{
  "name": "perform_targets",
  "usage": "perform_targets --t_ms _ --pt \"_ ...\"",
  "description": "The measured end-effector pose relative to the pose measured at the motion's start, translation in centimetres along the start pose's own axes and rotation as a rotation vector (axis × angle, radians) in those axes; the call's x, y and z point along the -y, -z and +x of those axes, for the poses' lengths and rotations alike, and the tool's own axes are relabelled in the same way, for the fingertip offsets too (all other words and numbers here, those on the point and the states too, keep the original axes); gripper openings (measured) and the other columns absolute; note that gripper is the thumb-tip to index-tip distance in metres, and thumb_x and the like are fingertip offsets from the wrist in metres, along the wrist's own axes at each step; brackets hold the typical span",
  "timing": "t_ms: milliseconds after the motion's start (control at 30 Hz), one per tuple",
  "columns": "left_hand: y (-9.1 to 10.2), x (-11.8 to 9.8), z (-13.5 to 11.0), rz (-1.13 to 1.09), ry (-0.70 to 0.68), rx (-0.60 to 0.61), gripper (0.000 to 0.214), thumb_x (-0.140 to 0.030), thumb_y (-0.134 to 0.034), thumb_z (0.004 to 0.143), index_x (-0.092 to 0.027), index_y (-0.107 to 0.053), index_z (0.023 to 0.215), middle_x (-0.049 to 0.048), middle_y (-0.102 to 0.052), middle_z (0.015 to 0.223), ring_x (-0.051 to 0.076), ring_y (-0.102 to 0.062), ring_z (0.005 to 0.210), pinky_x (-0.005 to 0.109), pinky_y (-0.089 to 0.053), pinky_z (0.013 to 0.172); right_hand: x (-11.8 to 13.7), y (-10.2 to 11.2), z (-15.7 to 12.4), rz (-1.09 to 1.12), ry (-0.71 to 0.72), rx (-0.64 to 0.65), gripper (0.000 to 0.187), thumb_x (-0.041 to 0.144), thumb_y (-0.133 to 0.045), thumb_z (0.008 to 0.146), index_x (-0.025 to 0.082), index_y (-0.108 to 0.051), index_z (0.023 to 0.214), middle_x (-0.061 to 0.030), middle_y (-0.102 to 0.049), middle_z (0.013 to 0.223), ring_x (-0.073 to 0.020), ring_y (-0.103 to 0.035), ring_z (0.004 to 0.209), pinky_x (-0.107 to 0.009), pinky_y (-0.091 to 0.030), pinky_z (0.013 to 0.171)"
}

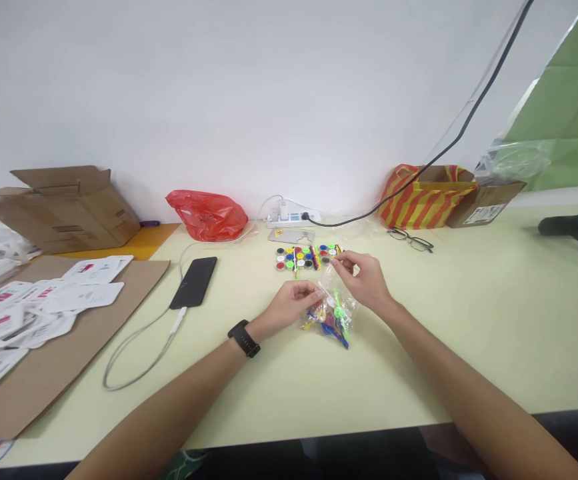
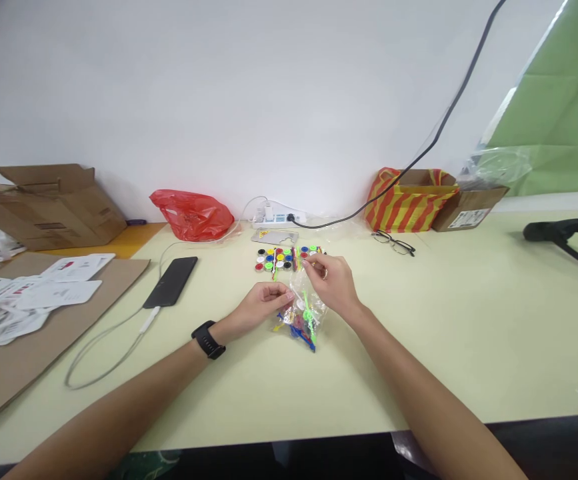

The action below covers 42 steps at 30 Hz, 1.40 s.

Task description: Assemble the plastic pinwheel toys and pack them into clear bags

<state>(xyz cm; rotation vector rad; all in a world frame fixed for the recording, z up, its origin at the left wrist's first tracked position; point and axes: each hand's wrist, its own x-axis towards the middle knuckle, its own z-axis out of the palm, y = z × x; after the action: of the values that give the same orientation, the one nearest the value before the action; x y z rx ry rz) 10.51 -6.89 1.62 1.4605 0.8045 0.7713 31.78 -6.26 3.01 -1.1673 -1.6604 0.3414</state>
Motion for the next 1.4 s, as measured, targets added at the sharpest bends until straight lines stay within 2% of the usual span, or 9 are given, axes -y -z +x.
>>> perform_targets --t_ms 133,367,567,700,767,900,1100,1333,1400 --pt "0.0 0.3 0.1 0.051 -0.048 0.02 0.041 -0.054 -0.071 0.091 -0.013 -0.074 0.088 0.0059 -0.071 0.086 0.014 -0.061 0.077 0.026 -0.047 0.074 -0.3 0.1 0.0 0.0 -0.016 -0.007 0.031 0.048 -0.063 0.096 0.022 -0.075 0.084 0.0007 -0.055 0.06 -0.0163 -0.048 0.058 -0.032 -0.041 0.064" --pt "0.5 0.8 0.4 -0.001 0.039 -0.077 0.039 -0.049 -0.084 0.08 -0.013 -0.071 0.087 0.0041 -0.071 0.081 0.014 -0.064 0.073 0.026 -0.049 0.07 -0.7 0.0 0.4 0.192 -0.14 0.008 0.043 0.06 -0.07 0.089 0.017 -0.075 0.084 -0.0031 -0.063 0.07 -0.0172 -0.053 0.064 -0.031 -0.043 0.062" --pt "0.6 0.5 0.7 -0.046 -0.098 -0.189 0.036 -0.049 -0.082 0.083 -0.014 -0.073 0.089 0.0039 -0.072 0.082 0.015 -0.066 0.076 0.027 -0.052 0.076 -1.4 -0.3 0.7 0.551 -0.455 -0.043 0.045 0.061 -0.083 0.077 0.022 -0.073 0.096 -0.0014 -0.067 0.078 -0.0159 -0.057 0.07 -0.029 -0.048 0.066" --pt "1.3 0.5 1.0 -0.069 -0.118 -0.298 0.036 -0.048 -0.085 0.079 -0.014 -0.076 0.092 0.0045 -0.074 0.081 0.016 -0.067 0.076 0.027 -0.055 0.076 -1.7 -1.0 0.2 0.727 -0.688 0.131 0.047 0.061 -0.086 0.072 0.021 -0.073 0.092 -0.004 -0.071 0.089 -0.0161 -0.062 0.076 -0.03 -0.052 0.073" --pt "2.0 0.7 1.2 -0.052 -0.104 -0.317 0.036 -0.048 -0.086 0.078 -0.014 -0.077 0.086 0.0054 -0.075 0.08 0.016 -0.067 0.074 0.028 -0.055 0.074 -1.7 -1.3 0.0 0.715 -0.673 0.173 0.046 0.059 -0.089 0.07 0.02 -0.074 0.088 -0.0049 -0.072 0.089 -0.0172 -0.063 0.08 -0.031 -0.052 0.077" --pt "3.2 1.0 1.5 0.033 -0.072 -0.344 0.04 -0.052 -0.083 0.081 -0.013 -0.079 0.076 0.0086 -0.077 0.078 0.016 -0.068 0.073 0.028 -0.056 0.073 -1.5 -1.5 -0.2 0.672 -0.59 0.141 0.044 0.058 -0.09 0.069 0.019 -0.073 0.081 -0.0032 -0.071 0.082 -0.0169 -0.061 0.077 -0.03 -0.05 0.075" --pt "3.7 1.2 1.4 -0.021 -0.088 -0.222 0.036 -0.045 -0.09 0.074 -0.014 -0.079 0.088 0.0075 -0.079 0.085 0.018 -0.072 0.077 0.03 -0.059 0.075 -1.4 -1.3 0.0 0.686 -0.589 0.117 0.042 0.057 -0.089 0.071 0.019 -0.073 0.079 -0.0025 -0.069 0.079 -0.0161 -0.059 0.074 -0.031 -0.049 0.073" --pt "3.3 1.5 1.3 -0.09 -0.011 -0.172 0.041 -0.035 -0.098 0.063 -0.014 -0.077 0.09 0.0064 -0.079 0.089 0.018 -0.074 0.081 0.032 -0.061 0.082 -1.1 -1.2 0.0 0.666 -0.488 0.1 0.042 0.052 -0.087 0.074 0.024 -0.076 0.103 -0.0036 -0.073 0.093 -0.0173 -0.061 0.081 -0.029 -0.047 0.069" --pt "3.4 1.4 1.3 -0.087 0.005 -0.172 0.042 -0.032 -0.099 0.06 -0.014 -0.077 0.09 0.0046 -0.077 0.085 0.016 -0.072 0.079 0.03 -0.06 0.081 -1.2 -1.2 0.0 0.654 -0.481 0.08 0.04 0.052 -0.087 0.074 0.023 -0.076 0.101 -0.0029 -0.071 0.086 -0.0161 -0.058 0.075 -0.029 -0.045 0.067"
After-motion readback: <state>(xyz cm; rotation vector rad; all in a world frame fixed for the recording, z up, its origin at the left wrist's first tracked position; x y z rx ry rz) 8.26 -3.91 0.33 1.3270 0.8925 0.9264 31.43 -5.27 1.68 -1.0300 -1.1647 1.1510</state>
